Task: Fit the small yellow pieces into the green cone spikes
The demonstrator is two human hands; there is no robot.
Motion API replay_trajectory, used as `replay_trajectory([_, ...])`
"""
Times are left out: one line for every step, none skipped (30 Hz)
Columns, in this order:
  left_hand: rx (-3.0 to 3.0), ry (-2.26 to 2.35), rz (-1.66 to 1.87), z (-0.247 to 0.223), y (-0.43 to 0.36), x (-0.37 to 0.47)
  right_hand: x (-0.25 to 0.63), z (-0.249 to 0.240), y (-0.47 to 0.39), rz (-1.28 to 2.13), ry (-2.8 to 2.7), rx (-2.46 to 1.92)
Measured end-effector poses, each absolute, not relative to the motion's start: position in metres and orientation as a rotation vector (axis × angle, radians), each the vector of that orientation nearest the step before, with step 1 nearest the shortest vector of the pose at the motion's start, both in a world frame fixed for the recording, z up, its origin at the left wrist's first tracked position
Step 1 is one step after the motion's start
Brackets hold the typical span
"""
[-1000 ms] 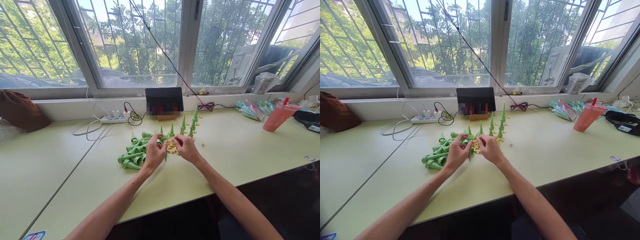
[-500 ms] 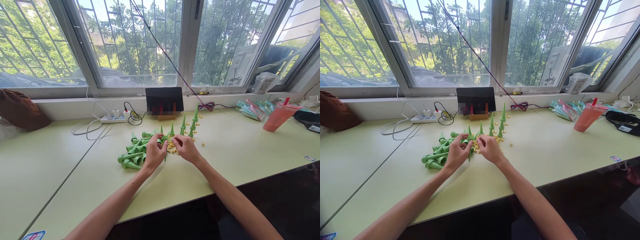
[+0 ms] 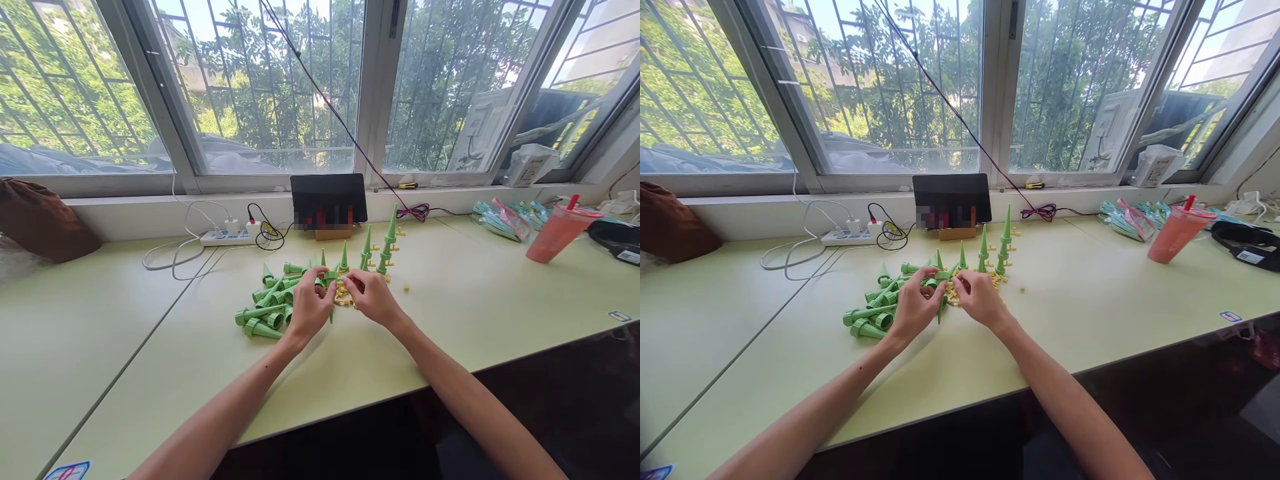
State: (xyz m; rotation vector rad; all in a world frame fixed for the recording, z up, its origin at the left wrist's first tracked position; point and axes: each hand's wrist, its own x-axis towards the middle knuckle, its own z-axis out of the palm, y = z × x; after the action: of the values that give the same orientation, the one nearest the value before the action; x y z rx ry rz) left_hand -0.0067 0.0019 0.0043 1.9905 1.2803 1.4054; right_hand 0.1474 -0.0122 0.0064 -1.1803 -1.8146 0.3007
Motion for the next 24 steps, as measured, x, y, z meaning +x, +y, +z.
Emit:
replay_trajectory([1.985, 1.282, 1.400, 0.0044, 0.0019, -0.0069, 0.1473, 0.0066, -0.0121, 0.299, -1.810, -1.183])
replay_trajectory([1.977, 1.283, 1.393, 0.0044, 0.0020, -0.0070, 0.1473, 0.0069, -0.0121, 0.300, -1.804, -1.187])
replay_trajectory([1.968, 1.284, 1.387, 0.0044, 0.0021, -0.0072, 0.1473, 0.0072, -0.0120, 0.303, -1.798, -1.190])
replay_trajectory([1.960, 1.281, 1.382, 0.0042, 0.0023, -0.0073, 0.1473, 0.0075, -0.0118, 0.307, -1.790, -1.194])
replay_trajectory([1.951, 1.276, 1.379, 0.0041, 0.0025, -0.0074, 0.1473, 0.0078, -0.0117, 0.311, -1.784, -1.195])
replay_trajectory([1.943, 1.267, 1.378, 0.0039, 0.0027, -0.0075, 0.1474, 0.0080, -0.0115, 0.312, -1.781, -1.194])
replay_trajectory([1.938, 1.257, 1.377, 0.0038, 0.0029, -0.0075, 0.1475, 0.0081, -0.0114, 0.311, -1.781, -1.190])
replay_trajectory([1.935, 1.245, 1.376, 0.0037, 0.0031, -0.0075, 0.1476, 0.0081, -0.0112, 0.308, -1.781, -1.185])
replay_trajectory([1.934, 1.234, 1.374, 0.0036, 0.0032, -0.0074, 0.1476, 0.0079, -0.0111, 0.305, -1.782, -1.180])
replay_trajectory([1.933, 1.223, 1.374, 0.0036, 0.0032, -0.0073, 0.1477, 0.0077, -0.0110, 0.304, -1.784, -1.174])
replay_trajectory([1.933, 1.213, 1.373, 0.0036, 0.0032, -0.0072, 0.1477, 0.0073, -0.0109, 0.307, -1.784, -1.170])
replay_trajectory([1.929, 1.204, 1.375, 0.0036, 0.0031, -0.0070, 0.1477, 0.0069, -0.0109, 0.312, -1.780, -1.166])
replay_trajectory([1.923, 1.199, 1.378, 0.0036, 0.0030, -0.0068, 0.1477, 0.0064, -0.0108, 0.319, -1.774, -1.163])
replay_trajectory([1.916, 1.195, 1.381, 0.0036, 0.0029, -0.0066, 0.1476, 0.0060, -0.0108, 0.331, -1.768, -1.158])
replay_trajectory([1.909, 1.193, 1.383, 0.0036, 0.0028, -0.0063, 0.1475, 0.0056, -0.0108, 0.349, -1.760, -1.153])
replay_trajectory([1.905, 1.191, 1.384, 0.0036, 0.0027, -0.0061, 0.1475, 0.0054, -0.0108, 0.369, -1.753, -1.149])
replay_trajectory([1.903, 1.191, 1.386, 0.0036, 0.0026, -0.0058, 0.1475, 0.0052, -0.0109, 0.388, -1.747, -1.146])
replay_trajectory([1.903, 1.190, 1.389, 0.0037, 0.0024, -0.0056, 0.1475, 0.0052, -0.0111, 0.404, -1.743, -1.142])
replay_trajectory([1.905, 1.188, 1.391, 0.0039, 0.0022, -0.0054, 0.1475, 0.0053, -0.0113, 0.415, -1.741, -1.139])
replay_trajectory([1.908, 1.187, 1.394, 0.0043, 0.0018, -0.0053, 0.1476, 0.0054, -0.0114, 0.421, -1.740, -1.137])
replay_trajectory([1.913, 1.186, 1.396, 0.0048, 0.0012, -0.0052, 0.1477, 0.0055, -0.0115, 0.424, -1.740, -1.135])
replay_trajectory([1.923, 1.183, 1.396, 0.0055, 0.0006, -0.0052, 0.1477, 0.0056, -0.0115, 0.428, -1.740, -1.133])
replay_trajectory([1.936, 1.178, 1.395, 0.0062, -0.0002, -0.0051, 0.1478, 0.0056, -0.0115, 0.434, -1.740, -1.132])
replay_trajectory([1.951, 1.173, 1.392, 0.0070, -0.0010, -0.0051, 0.1478, 0.0056, -0.0114, 0.441, -1.739, -1.132])
